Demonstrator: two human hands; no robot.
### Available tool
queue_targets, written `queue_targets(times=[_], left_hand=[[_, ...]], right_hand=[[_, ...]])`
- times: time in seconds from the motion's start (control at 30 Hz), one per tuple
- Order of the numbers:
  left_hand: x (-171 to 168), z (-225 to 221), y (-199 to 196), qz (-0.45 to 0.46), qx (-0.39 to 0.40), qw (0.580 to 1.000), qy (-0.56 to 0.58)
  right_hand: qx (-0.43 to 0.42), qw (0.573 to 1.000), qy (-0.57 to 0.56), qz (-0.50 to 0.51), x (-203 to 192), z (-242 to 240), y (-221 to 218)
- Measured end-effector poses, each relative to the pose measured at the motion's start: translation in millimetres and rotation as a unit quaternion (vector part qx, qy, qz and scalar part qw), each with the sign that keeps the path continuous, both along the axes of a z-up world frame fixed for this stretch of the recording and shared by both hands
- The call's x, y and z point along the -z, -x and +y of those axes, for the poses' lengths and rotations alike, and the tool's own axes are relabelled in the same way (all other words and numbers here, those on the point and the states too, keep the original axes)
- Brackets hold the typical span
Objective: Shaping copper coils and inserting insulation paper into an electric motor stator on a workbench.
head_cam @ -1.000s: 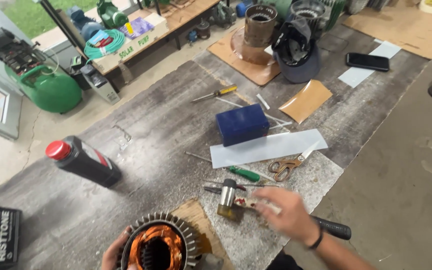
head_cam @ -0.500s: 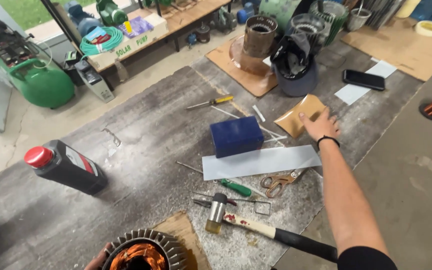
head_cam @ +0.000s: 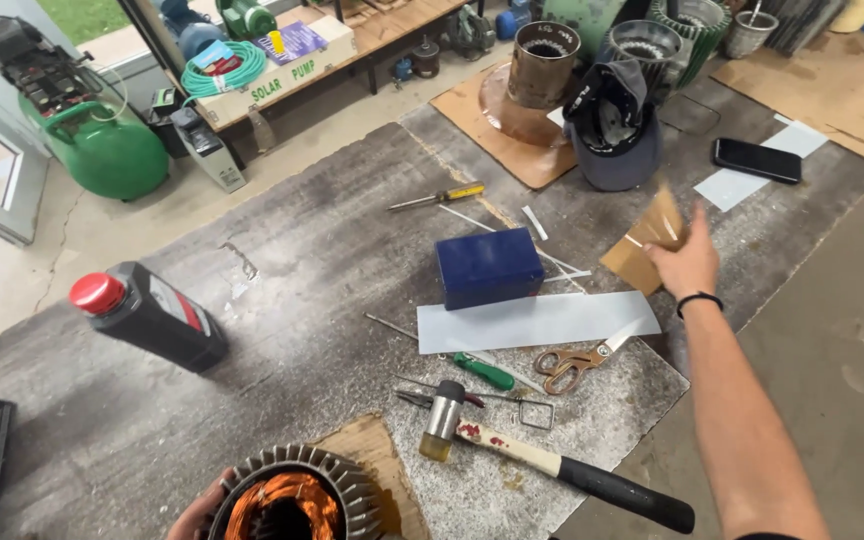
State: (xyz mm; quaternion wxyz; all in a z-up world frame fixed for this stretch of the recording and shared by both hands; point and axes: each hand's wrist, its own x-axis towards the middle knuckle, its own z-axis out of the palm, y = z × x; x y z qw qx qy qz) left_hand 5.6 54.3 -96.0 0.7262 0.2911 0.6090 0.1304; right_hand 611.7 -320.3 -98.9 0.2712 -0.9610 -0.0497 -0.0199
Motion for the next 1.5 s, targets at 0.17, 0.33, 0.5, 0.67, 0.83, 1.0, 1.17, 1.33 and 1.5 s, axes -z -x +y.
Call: queue_targets(times=[0.17,0.33,0.5,0.67,0.83,1.0,1.17,1.33,1.5], left_hand=[[-92.0,-57.3,2.0,-0.208,0.119,0.905,-0.351],[-61.1,-6.2,4.3,-0.147,0.179,0.906,-0.354],[-85.8,4.5,-0.4,-0.258,0.245,0.823,-0.444],[-135.6,-4.3,-7.9,-0.124,0.344,0.802,-0.472],[-139.9,-4.9,-30.7,-0.205,0.322,0.749,-0.541],[-124.3,-1.6,-42.6,-0.274,0.296,0.755,-0.516],[-122.6,5.1,-41.0,-0.302,0.302,0.774,-0.467],[-84.4,28.9,-45.7,-0.265,0.207,0.787,-0.517],[-108.7,21.3,-39.1,-0.222,0.068,0.804,-0.548]], right_hand=[[-0.237,0.858,-0.455,-0.002,-30.8,44.6,66.4],[-0.438,0.860,-0.226,-0.131,-131.8,92.8,205.4],[-0.493,0.819,-0.292,-0.041,-151.0,134.0,282.0],[-0.594,0.691,-0.408,-0.059,-131.8,189.1,296.4],[-0.573,0.603,-0.552,0.057,-101.0,272.7,319.4],[-0.535,0.450,-0.660,0.275,-63.9,329.0,343.9],[-0.580,0.528,-0.572,0.241,-86.3,337.6,395.3],[-0.633,0.618,-0.444,0.140,-114.5,325.5,399.5],[-0.590,0.613,-0.495,0.176,-89.6,301.9,370.2]])
